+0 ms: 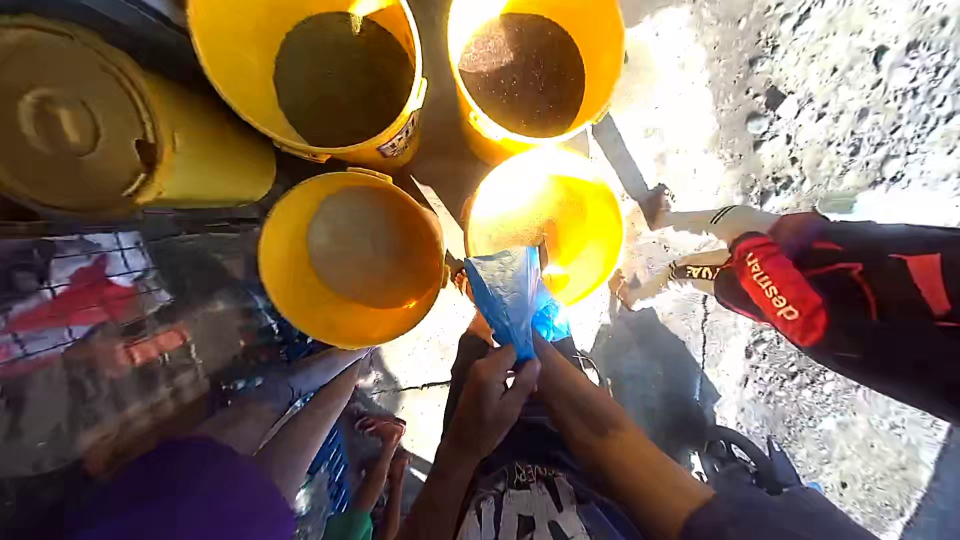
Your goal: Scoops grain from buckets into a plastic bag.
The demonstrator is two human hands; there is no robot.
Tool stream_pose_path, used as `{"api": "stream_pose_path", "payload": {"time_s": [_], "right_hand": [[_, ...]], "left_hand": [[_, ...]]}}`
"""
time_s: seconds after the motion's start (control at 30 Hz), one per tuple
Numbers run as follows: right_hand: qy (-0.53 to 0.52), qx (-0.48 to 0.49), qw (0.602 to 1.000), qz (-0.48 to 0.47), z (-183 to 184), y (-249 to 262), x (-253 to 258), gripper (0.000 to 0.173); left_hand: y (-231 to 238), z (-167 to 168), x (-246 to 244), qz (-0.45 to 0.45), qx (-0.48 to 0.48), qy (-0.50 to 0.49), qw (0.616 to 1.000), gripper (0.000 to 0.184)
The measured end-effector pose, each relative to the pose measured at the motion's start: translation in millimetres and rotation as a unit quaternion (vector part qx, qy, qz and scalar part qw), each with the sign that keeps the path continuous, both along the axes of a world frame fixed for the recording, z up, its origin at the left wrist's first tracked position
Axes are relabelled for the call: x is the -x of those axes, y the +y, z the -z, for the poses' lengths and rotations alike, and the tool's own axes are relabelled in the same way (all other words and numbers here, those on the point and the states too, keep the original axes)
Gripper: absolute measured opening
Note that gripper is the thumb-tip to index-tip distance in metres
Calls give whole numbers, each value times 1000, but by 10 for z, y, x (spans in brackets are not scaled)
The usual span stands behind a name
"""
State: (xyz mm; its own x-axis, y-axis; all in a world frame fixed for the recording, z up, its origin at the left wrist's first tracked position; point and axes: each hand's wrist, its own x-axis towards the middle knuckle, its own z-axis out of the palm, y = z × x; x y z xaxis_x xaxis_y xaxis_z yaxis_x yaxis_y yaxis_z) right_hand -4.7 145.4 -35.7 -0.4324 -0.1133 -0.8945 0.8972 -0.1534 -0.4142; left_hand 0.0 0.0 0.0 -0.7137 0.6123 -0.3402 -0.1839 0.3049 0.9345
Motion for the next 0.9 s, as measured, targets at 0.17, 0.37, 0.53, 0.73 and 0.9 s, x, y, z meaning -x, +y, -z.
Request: {"api": "stream_pose_path", "payload": {"time_s": [0.17,0.37,0.53,0.73,0.9], "right_hand": [[121,-93,972,-178,805,383,-86,43],[166,104,972,-133,895,1647,-521,55],[146,40,981,121,1454,2158,238,50],[164,-173,810,-536,3330,1167,452,31],[77,-183,766,-611,3165,1247,484,46]], "left_hand": [[317,499,249,-92,22,-55,994,31],[470,756,594,-150,198,-55,967,28],[601,700,447,-138,172,-102,970,26],[594,527,272,-147,85,-127,977,27],[650,407,488,-173,-53,-182,966,31]]}}
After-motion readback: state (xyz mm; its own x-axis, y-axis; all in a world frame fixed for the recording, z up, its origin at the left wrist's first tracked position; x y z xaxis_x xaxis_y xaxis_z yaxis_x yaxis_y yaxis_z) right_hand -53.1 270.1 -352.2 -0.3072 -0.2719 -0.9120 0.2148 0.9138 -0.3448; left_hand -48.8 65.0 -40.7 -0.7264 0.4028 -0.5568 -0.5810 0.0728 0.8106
